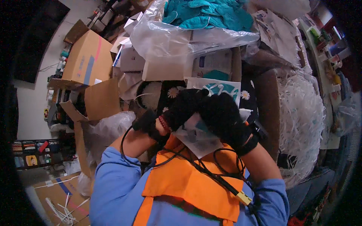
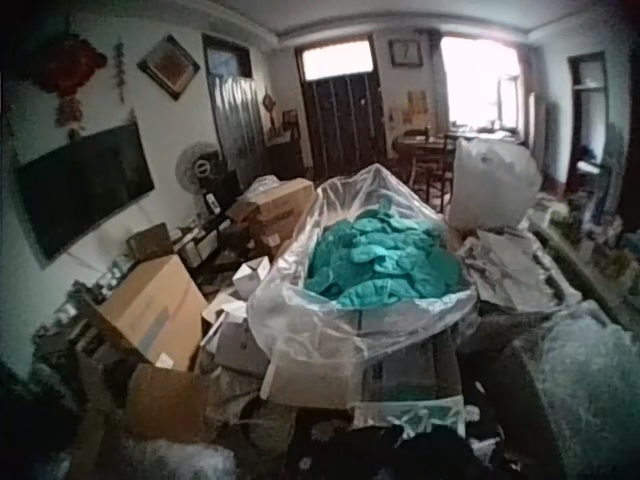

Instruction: Sort green masks from a large plastic bag into smaller individual clear plastic bags.

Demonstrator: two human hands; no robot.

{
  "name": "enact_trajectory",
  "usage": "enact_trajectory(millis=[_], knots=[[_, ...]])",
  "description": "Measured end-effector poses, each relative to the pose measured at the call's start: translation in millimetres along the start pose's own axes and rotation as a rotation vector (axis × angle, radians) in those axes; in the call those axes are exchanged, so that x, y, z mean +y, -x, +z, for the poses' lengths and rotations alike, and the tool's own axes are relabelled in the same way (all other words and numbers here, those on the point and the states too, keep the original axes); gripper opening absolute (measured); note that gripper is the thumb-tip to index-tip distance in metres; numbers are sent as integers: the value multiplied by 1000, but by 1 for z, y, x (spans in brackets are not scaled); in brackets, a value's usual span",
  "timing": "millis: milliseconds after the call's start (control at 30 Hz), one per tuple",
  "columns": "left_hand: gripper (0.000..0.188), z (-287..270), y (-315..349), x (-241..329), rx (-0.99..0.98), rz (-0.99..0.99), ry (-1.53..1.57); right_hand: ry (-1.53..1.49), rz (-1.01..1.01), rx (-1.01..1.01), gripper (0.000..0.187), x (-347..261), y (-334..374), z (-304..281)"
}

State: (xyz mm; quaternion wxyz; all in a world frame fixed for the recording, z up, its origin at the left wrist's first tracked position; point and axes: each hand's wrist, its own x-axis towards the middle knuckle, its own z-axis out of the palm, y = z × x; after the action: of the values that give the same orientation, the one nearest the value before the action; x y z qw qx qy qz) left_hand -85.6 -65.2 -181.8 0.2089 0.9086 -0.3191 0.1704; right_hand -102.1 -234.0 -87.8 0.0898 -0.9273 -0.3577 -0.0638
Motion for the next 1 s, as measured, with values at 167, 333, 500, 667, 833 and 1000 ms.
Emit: enact_trajectory(millis=[167,333,500,667,833,1000], knots=[[28,-12,-1,10,-50,-6,54,-304,-166,-124,13,-25,18,-12],[27,19,9,-3,-104,-140,-62,-457,-359,-172,23,-49,35,-41],[25,3,15,-8,-75,-313,-32,-509,-330,-345,22,-52,41,-46],[27,-35,1,-23,253,-744,699,-247,-183,-242,16,-37,39,-28],[27,10,19,-69,144,-455,361,-317,-137,-138,15,-30,18,-20],[25,-11,-1,-45,-58,-507,166,-797,205,206,17,9,9,17]])
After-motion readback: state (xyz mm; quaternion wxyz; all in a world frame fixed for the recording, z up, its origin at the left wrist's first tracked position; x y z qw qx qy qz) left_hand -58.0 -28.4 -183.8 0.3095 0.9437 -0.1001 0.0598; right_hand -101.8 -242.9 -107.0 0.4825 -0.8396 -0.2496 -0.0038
